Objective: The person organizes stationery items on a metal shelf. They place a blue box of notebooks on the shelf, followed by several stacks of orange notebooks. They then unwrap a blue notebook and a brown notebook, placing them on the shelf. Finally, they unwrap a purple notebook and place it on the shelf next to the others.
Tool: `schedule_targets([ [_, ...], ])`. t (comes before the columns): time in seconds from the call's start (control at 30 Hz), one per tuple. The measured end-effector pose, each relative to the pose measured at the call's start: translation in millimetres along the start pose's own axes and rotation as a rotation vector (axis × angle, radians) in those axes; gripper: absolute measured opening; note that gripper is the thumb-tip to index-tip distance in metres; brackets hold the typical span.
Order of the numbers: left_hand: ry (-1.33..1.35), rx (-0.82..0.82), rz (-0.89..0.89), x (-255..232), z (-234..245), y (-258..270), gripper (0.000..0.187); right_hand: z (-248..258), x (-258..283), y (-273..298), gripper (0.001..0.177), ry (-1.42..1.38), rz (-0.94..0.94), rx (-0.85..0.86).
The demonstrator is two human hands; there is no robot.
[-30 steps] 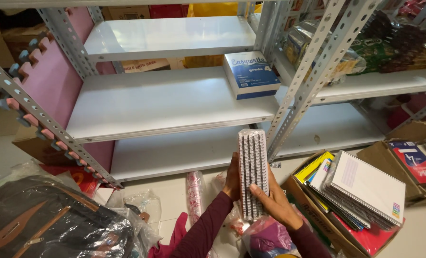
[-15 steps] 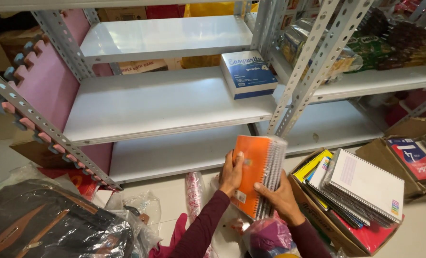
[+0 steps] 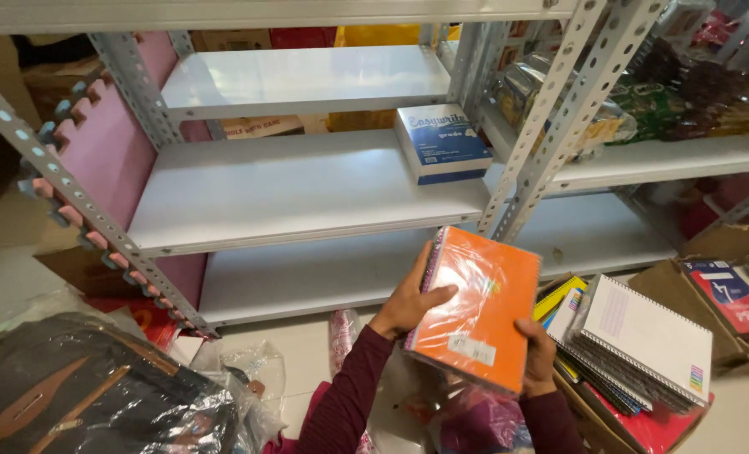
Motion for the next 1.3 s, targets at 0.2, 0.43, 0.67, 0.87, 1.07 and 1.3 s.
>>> schedule_targets([
  [0.2,-0.038,-0.217,-0.083,17,31,-8,0.088,-81,-8,14,0.062,0.320,-0.141,-0.104],
  [0.43,-0.125,-0.307,-0.092,-32,84,-17,0.085,-131,-37,-14,0.055,0.521,-0.045,-0.061],
  [0.67,-0.121,-0.385,-0.207,-57,173,-32,0.074,-193,-57,-85,0.053,0.655,0.153,0.161],
  [0.87,-0.023,-0.527,-0.116,-56,263,-40,0.074,-255,-92,-132,0.074,0.859,0.254,0.321],
  [1.07,-0.115,-0.613,-0.048,-23,335,-59,0.081,-274,-104,-185,0.100,1.290,0.226,0.377],
  [1.3,-0.631,-0.601,0.162,-25,353,-50,0.073,-267,-114,-182,0.093,1.246,0.160,0.432],
])
Point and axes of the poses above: each hand's wrist, its own y-axis away from the middle knuckle, its own z-axis out of the back of the hand, x = y × z, the point moved 4 cm from there along -y, towards the middle knuckle, and after that the axes turned 2 degrees about -y, right-handed, at the moved point
